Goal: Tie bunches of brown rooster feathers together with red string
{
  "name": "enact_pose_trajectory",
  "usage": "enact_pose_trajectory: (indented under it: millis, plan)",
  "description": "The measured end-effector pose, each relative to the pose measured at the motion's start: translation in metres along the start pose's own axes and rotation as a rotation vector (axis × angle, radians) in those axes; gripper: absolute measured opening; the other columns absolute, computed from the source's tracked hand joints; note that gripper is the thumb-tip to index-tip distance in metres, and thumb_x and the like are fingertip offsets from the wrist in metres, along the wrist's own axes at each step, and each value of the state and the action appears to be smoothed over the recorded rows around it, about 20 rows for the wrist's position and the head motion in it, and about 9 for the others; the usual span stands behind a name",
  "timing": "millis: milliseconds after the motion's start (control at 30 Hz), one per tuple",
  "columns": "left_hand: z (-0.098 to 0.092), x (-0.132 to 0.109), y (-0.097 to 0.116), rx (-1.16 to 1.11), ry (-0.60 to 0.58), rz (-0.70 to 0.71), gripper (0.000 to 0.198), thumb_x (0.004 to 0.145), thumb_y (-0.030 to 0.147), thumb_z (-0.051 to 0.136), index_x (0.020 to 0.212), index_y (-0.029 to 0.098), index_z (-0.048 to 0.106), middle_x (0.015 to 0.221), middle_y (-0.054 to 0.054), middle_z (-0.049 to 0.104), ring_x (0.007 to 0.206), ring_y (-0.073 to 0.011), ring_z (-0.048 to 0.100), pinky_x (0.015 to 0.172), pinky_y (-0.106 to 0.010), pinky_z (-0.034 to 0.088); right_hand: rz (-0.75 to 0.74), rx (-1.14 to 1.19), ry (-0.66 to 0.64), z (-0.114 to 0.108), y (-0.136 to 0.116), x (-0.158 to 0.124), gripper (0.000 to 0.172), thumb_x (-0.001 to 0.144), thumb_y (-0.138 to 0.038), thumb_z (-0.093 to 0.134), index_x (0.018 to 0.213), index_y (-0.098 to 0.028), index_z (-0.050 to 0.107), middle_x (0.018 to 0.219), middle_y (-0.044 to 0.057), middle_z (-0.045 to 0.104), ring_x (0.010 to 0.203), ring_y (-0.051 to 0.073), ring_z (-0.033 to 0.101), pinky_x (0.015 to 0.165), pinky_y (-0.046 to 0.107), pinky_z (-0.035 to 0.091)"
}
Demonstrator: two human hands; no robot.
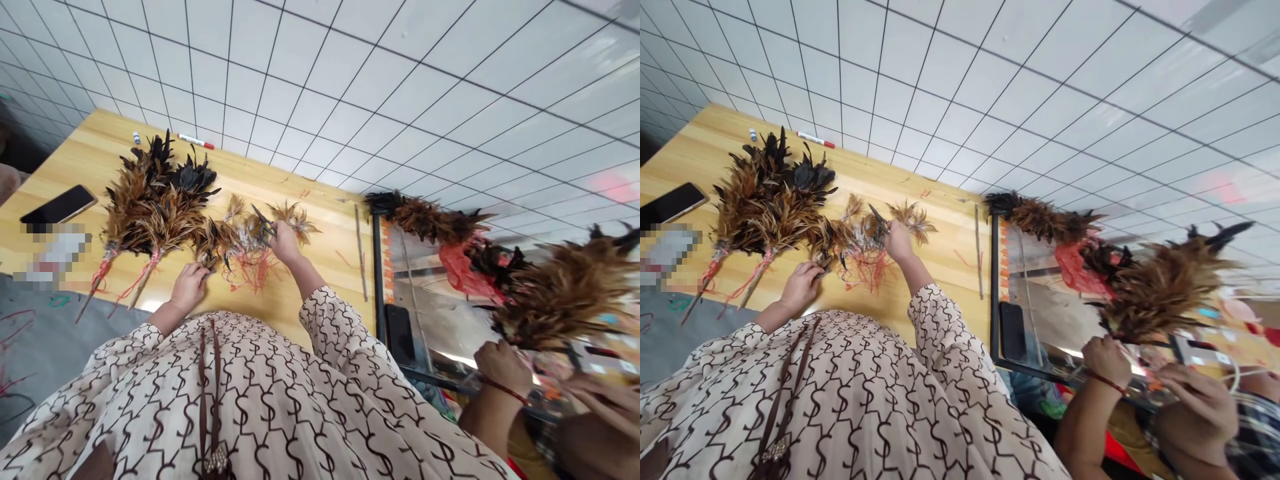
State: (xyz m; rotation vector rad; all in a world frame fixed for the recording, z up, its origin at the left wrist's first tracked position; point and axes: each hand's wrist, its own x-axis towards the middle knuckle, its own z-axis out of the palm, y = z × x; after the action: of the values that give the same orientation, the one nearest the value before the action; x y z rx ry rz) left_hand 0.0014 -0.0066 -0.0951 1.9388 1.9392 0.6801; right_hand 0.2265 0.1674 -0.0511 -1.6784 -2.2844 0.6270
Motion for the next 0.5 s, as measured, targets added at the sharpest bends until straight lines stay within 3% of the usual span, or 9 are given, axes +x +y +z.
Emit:
enact_pose_trajectory:
  millis: [300,500]
  plan:
    - [-0.002,-0.008,0.010,-0.023,0.057,-0.052,0.022,0.077,0.018,0.046,0.083,0.022,0.066,0.092,-0.010,0.064,0.091,-0.0245,0.057,0.084,-0.039,0.049,0.001,-0.068,-0.045,0.000,-0.002,0.050,0.034,0.069,0.002,0.042,0.096,-0.016,0.054,0.102,0.013,0.061,0.098,0.024,0.055,0.087,0.035,0.043]
    - [-0.005,-0.014,0.020,-0.040,0.102,-0.100,0.021,0.078,0.018,0.046,0.083,0.022,0.066,0.091,-0.009,0.065,0.088,-0.0239,0.058,0.081,-0.038,0.050,-0.068,-0.041,-0.049,0.006,-0.005,0.081,0.033,0.064,0.002,0.046,0.089,-0.017,0.054,0.092,0.009,0.061,0.091,0.023,0.053,0.083,0.034,0.042]
